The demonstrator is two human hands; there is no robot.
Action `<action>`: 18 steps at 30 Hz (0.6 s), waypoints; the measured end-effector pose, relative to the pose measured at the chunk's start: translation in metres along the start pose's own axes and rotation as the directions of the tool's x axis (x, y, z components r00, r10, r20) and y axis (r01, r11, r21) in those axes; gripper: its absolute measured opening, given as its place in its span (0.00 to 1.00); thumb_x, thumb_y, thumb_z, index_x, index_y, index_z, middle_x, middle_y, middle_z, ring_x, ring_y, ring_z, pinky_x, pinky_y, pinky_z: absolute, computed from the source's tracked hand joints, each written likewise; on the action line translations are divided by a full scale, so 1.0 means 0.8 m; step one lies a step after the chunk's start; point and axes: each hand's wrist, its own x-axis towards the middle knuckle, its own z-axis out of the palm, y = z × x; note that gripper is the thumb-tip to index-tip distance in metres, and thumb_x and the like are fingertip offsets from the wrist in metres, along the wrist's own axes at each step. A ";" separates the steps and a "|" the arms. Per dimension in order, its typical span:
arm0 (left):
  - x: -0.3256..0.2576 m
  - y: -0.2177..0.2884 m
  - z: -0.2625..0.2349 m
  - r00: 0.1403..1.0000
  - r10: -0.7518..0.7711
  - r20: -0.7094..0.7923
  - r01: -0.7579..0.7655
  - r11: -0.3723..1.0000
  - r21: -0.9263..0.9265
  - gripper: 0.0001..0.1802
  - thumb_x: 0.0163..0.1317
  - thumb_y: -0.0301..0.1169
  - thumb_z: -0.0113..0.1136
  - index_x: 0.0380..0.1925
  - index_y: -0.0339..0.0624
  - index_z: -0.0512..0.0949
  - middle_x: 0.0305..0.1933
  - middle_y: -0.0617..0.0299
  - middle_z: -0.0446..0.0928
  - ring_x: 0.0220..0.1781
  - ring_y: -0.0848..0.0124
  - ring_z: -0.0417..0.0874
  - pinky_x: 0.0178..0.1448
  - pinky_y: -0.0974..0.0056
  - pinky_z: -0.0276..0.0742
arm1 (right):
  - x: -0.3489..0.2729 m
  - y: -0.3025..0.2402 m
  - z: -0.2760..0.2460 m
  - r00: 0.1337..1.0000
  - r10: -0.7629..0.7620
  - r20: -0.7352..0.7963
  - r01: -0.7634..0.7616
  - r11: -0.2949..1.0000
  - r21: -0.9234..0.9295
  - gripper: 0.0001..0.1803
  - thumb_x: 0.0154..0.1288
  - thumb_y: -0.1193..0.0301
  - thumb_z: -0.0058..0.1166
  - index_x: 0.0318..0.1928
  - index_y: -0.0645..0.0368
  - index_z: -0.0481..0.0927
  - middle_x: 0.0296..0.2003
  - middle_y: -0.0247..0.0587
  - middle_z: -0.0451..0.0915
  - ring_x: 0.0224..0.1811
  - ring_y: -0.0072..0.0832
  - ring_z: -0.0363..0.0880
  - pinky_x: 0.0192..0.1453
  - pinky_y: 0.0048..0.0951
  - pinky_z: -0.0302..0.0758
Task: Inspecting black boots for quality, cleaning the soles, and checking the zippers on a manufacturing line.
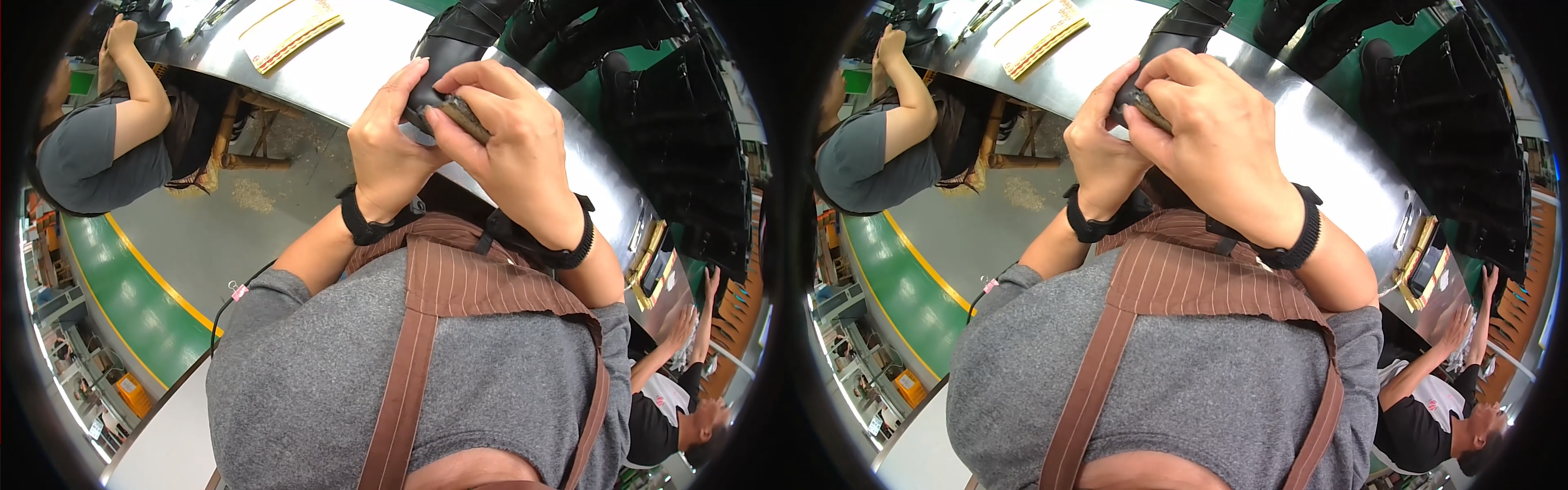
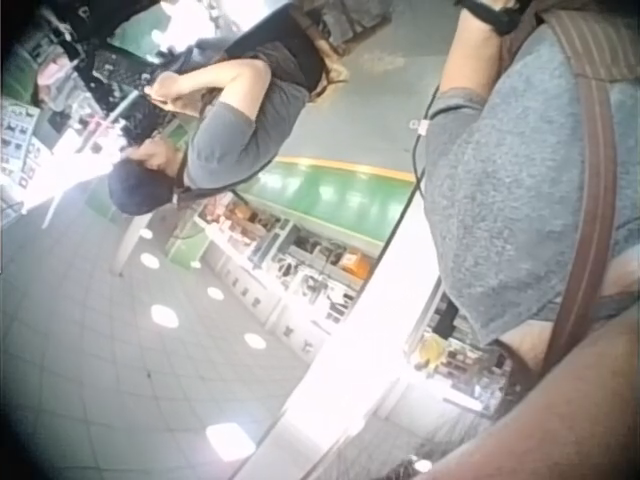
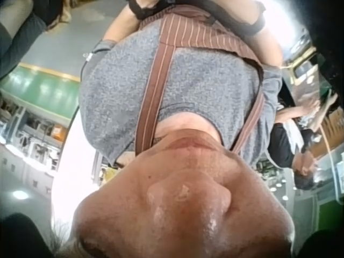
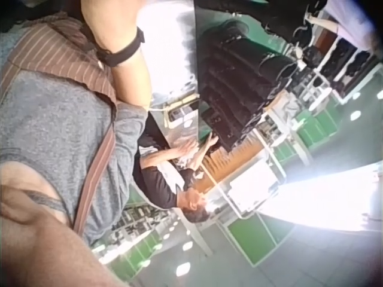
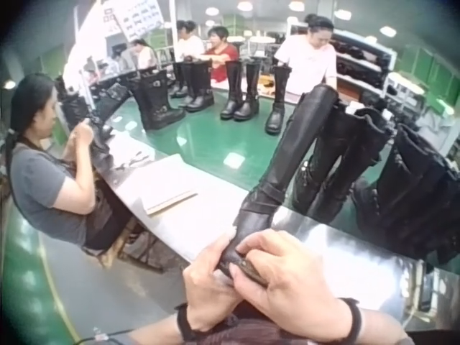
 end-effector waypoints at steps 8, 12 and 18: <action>0.002 -0.002 0.001 0.999 0.031 -0.014 -0.031 0.999 -0.020 0.39 0.38 0.31 0.79 0.55 0.38 0.75 0.54 0.48 0.80 0.53 0.54 0.84 0.55 0.59 0.81 | -0.009 0.003 -0.020 0.993 -0.039 0.110 0.019 0.984 0.179 0.15 0.53 0.68 0.66 0.20 0.63 0.75 0.43 0.35 0.83 0.38 0.36 0.83 0.35 0.35 0.78; -0.001 -0.001 0.002 1.000 -0.005 -0.014 0.005 1.000 -0.002 0.39 0.38 0.31 0.79 0.55 0.38 0.75 0.54 0.48 0.80 0.53 0.54 0.84 0.55 0.59 0.81 | 0.003 -0.003 -0.004 1.000 0.005 0.003 -0.005 0.999 -0.044 0.14 0.55 0.63 0.65 0.24 0.62 0.80 0.38 0.33 0.81 0.36 0.35 0.82 0.36 0.34 0.77; 0.011 -0.008 -0.009 0.990 -0.128 -0.053 0.120 0.983 -0.140 0.38 0.40 0.33 0.81 0.54 0.31 0.76 0.45 0.49 0.83 0.42 0.67 0.87 0.45 0.65 0.85 | -0.064 0.043 -0.052 0.954 0.247 0.168 -0.247 0.969 -0.021 0.07 0.53 0.75 0.62 0.24 0.66 0.79 0.43 0.41 0.84 0.39 0.37 0.84 0.43 0.32 0.78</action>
